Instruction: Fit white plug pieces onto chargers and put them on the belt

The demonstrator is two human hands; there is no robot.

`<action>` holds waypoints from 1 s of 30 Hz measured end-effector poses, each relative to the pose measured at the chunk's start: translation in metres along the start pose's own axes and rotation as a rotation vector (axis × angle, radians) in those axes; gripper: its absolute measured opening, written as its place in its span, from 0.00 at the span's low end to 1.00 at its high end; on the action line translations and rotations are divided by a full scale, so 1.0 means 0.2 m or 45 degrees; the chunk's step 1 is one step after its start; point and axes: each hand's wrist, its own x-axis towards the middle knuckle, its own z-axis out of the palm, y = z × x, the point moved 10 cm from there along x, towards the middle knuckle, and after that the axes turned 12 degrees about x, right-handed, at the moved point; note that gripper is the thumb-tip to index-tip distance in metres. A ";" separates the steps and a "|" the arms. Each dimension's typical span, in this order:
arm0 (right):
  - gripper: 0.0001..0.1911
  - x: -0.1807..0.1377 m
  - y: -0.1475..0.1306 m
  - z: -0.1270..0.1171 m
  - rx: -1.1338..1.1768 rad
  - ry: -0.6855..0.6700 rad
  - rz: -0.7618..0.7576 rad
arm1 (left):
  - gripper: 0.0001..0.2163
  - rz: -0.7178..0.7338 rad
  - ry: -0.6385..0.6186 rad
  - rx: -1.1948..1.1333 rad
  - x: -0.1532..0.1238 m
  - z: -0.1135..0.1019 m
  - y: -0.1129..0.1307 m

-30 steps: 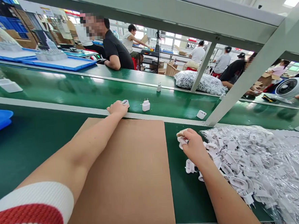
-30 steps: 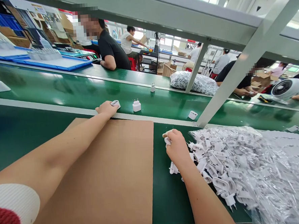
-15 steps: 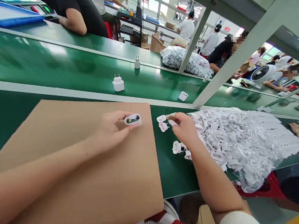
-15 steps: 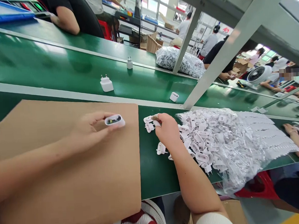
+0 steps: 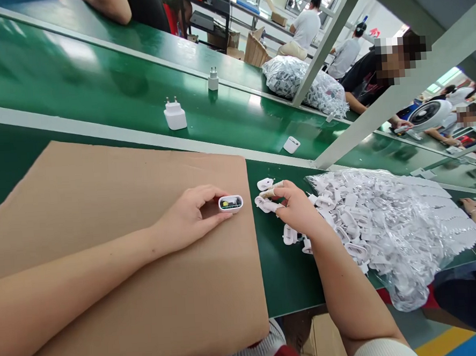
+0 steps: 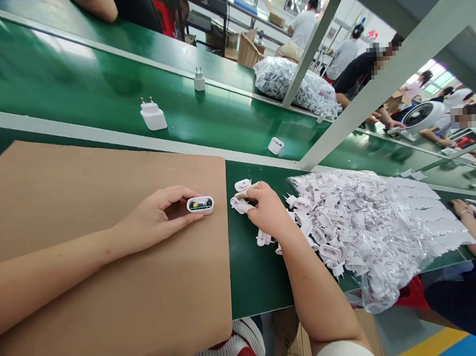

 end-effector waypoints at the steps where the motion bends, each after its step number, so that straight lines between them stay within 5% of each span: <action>1: 0.19 0.00 -0.01 0.01 0.033 -0.034 -0.042 | 0.17 0.017 -0.003 0.005 0.00 0.00 0.01; 8: 0.14 -0.04 -0.09 0.07 0.137 -0.179 -0.172 | 0.16 0.044 -0.006 0.004 0.00 0.00 0.02; 16: 0.22 -0.05 -0.11 0.05 0.559 0.036 -0.086 | 0.16 0.058 -0.010 0.014 0.00 0.00 0.02; 21: 0.15 -0.05 -0.10 0.10 0.902 -0.039 0.094 | 0.16 0.083 -0.016 0.008 0.00 0.01 0.02; 25: 0.25 -0.05 -0.10 0.15 1.158 -0.107 0.128 | 0.14 0.139 -0.013 0.040 0.00 0.01 0.03; 27: 0.30 -0.05 -0.10 0.16 1.143 -0.109 0.106 | 0.14 0.162 -0.009 0.056 0.00 0.01 0.04; 30: 0.24 -0.07 -0.10 0.15 0.938 -0.009 0.054 | 0.15 0.209 -0.029 0.063 -0.02 0.01 0.05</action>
